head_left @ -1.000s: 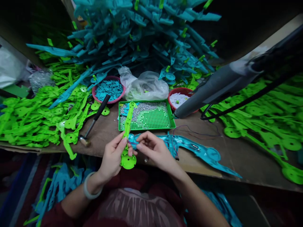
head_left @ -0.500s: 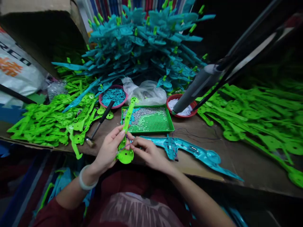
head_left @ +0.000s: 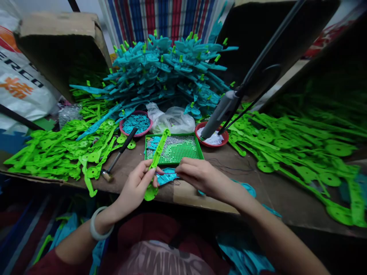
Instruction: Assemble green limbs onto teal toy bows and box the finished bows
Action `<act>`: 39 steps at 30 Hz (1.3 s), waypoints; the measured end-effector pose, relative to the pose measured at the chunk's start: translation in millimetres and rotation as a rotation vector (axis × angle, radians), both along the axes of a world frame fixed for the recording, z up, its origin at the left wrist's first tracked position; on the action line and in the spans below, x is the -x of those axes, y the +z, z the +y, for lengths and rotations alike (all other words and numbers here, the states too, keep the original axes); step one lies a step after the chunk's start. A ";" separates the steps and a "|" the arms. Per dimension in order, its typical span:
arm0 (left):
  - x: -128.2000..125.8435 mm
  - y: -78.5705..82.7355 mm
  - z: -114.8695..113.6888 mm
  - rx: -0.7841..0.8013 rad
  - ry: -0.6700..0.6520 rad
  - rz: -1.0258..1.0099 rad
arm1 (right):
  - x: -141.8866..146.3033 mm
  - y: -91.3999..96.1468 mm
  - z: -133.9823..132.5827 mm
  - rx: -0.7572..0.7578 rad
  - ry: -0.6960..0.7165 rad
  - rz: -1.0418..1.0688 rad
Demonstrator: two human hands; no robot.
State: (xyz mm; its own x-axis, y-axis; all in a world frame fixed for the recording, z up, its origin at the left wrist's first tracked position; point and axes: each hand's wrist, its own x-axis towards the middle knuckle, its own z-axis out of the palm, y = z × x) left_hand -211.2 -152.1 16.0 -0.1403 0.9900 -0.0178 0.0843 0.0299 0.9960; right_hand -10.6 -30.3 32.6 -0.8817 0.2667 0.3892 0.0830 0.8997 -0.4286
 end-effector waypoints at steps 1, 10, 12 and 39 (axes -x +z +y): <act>0.8 -0.6 -1.9 0.006 -0.007 0.022 | -2.2 4.5 2.6 -0.029 -0.011 -0.042; -11.2 -3.2 -5.8 0.083 -0.148 0.111 | 26.6 9.0 3.9 -0.030 -0.236 0.095; -11.8 -3.2 -3.4 0.127 -0.150 0.095 | 31.0 2.4 0.9 0.012 -0.267 0.171; -10.3 -38.1 20.3 -0.418 0.125 0.883 | 62.5 -26.1 -34.8 0.341 -0.573 0.391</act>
State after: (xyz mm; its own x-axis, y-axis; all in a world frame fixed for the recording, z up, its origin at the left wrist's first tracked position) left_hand -200.9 -131.8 -22.1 -0.0394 0.8699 0.4916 0.8235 -0.2504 0.5090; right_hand -73.1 -65.1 6.5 -0.3851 0.8009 0.4585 0.2808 0.5749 -0.7685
